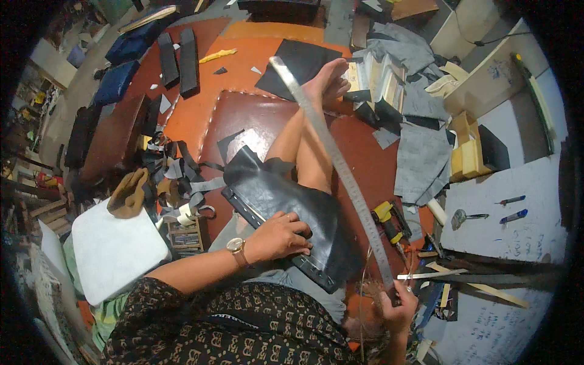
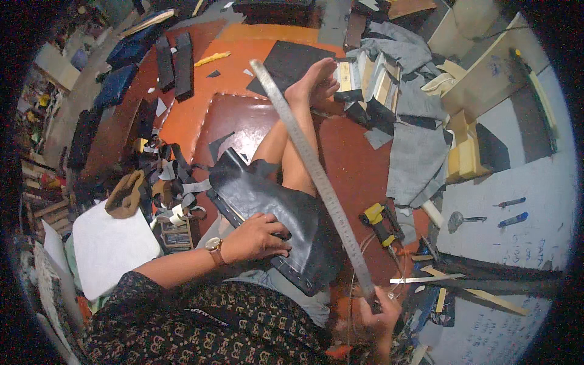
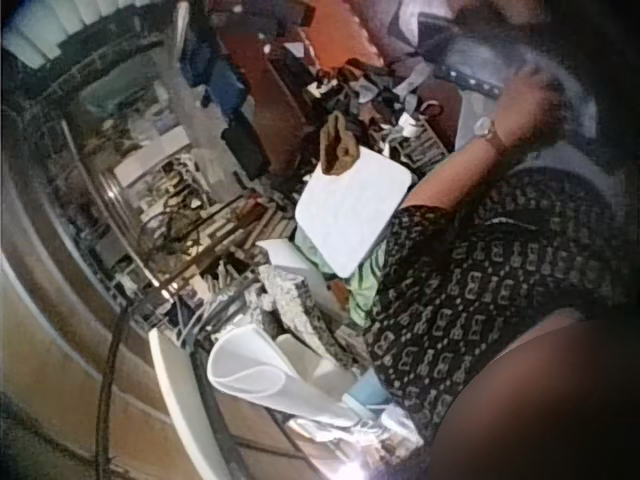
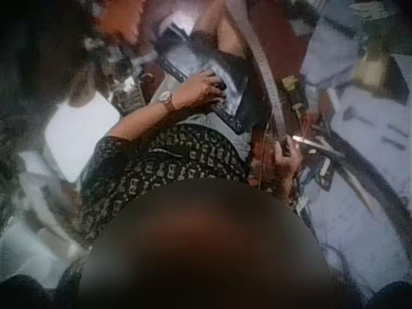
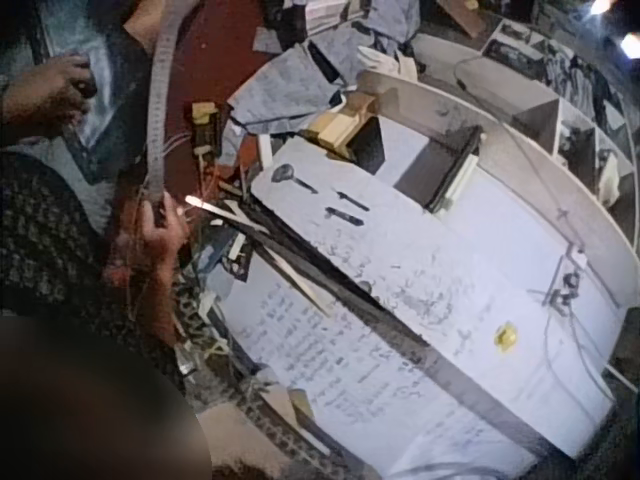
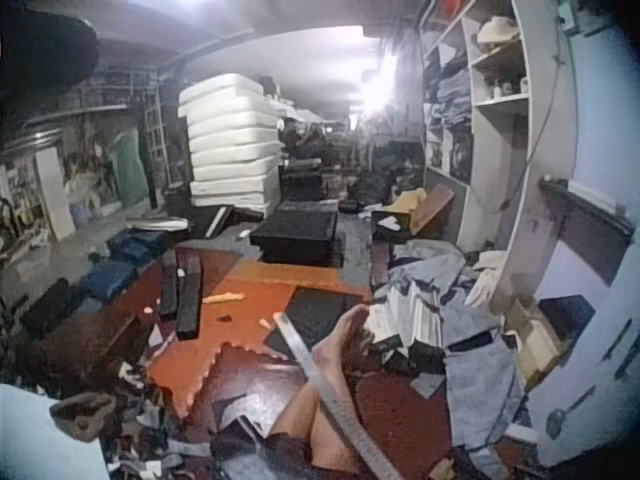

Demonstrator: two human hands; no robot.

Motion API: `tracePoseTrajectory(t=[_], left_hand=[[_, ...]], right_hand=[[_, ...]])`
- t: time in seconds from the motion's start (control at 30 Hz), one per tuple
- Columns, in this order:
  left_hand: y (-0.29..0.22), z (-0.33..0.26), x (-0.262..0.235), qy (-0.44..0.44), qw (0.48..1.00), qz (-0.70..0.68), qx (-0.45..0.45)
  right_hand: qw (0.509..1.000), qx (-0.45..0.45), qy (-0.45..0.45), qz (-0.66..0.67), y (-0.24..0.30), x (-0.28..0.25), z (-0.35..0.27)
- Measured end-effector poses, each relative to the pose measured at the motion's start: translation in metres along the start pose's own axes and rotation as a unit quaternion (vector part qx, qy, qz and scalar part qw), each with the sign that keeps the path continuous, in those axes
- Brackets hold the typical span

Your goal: The person measures a black leather sheet with a metal ruler and marks it with a pen. Then the person uses scissors to cut the leather along the marked line, producing a shaped piece.

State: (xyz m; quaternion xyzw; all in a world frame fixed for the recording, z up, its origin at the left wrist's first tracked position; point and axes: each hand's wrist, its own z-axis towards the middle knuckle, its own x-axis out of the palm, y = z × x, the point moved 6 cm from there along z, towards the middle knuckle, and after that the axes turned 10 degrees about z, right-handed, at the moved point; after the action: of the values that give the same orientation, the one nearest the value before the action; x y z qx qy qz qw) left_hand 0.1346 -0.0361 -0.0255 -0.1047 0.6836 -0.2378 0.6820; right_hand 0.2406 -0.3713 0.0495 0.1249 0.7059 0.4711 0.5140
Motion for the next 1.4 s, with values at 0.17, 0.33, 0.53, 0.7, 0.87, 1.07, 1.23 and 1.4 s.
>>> tracePoseTrajectory(t=[0.17,0.33,0.53,0.7,0.87,1.07,1.23,1.4], left_hand=[[0.021,0.009,-0.009,-0.058,0.996,-0.045,0.042],[0.029,0.010,-0.012,-0.056,0.997,0.014,0.041],[0.024,0.009,-0.008,-0.105,0.993,0.003,0.047],[-0.014,-0.013,-0.045,-0.107,0.994,0.001,0.033],[-0.055,-0.051,-0.051,-0.064,0.996,-0.051,-0.035],[0.005,-0.053,-0.039,-0.123,0.938,-0.242,-0.215],[0.161,-0.135,-0.049,-0.318,0.757,-0.141,-0.552],[0.192,-0.124,-0.044,-0.255,0.855,-0.034,-0.450]], right_hand=[[1.000,-0.014,0.007,0.014,-0.012,0.009,-0.010],[0.998,0.023,0.029,0.057,-0.014,0.021,-0.007],[0.996,0.047,0.030,0.070,-0.002,0.024,-0.002],[0.997,0.052,0.028,0.044,-0.017,0.016,-0.013],[0.996,0.031,0.076,0.026,0.002,0.019,0.005],[0.994,-0.018,0.101,0.025,-0.004,0.043,0.007],[0.991,-0.015,0.130,0.030,0.006,0.052,0.009],[0.987,-0.085,0.135,0.004,0.021,0.056,0.017]])
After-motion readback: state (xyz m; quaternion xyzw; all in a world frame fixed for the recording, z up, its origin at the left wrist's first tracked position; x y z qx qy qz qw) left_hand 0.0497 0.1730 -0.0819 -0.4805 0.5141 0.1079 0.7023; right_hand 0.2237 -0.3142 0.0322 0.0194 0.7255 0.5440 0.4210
